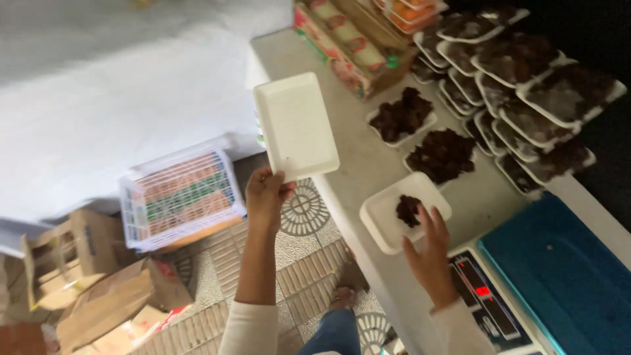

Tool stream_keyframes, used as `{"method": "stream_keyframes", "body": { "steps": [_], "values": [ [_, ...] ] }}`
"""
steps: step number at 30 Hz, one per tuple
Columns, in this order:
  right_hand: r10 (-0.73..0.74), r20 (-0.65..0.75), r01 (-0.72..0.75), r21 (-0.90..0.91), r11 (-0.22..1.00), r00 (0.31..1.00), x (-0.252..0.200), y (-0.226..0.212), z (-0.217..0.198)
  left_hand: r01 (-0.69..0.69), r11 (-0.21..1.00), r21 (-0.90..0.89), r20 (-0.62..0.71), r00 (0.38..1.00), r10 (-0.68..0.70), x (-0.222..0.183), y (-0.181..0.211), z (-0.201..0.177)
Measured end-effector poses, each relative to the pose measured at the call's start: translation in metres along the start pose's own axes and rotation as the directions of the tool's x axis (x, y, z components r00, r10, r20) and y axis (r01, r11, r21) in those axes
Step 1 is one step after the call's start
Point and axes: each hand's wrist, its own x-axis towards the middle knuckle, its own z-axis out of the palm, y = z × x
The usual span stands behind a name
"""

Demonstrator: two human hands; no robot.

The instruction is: Portioning and weighing food items from a large bowl into individual plastic trays using a digital scale.

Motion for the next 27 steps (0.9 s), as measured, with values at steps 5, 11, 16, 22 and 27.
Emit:
{"method": "stream_keyframes", "body": {
  "steps": [5,11,16,22,27],
  "values": [
    [-0.065,-0.059,0.069,0.085,0.994,0.996,-0.013,-0.017,-0.024,-0.036,0.994,-0.101,-0.024,0.999,0.034,0.009,0.035,-0.009],
    [0.047,-0.048,-0.035,0.218,0.975,0.998,0.01,-0.028,-0.022,-0.101,0.975,-0.199,-0.1,0.992,0.083,0.092,0.066,-0.003],
    [0.229,-0.021,-0.209,0.335,0.919,0.973,0.071,-0.066,-0.001,-0.126,0.97,-0.206,-0.153,0.984,0.095,0.212,0.129,0.023],
    [0.771,0.24,-0.805,0.255,0.536,0.589,0.187,-0.131,0.031,-0.229,0.935,-0.27,-0.201,0.963,0.178,0.442,0.205,0.062],
    [0.772,0.571,-0.949,0.288,0.128,0.277,0.244,-0.05,0.082,-0.326,0.921,-0.212,-0.303,0.918,0.256,0.638,0.242,0.091]
  ]
}}
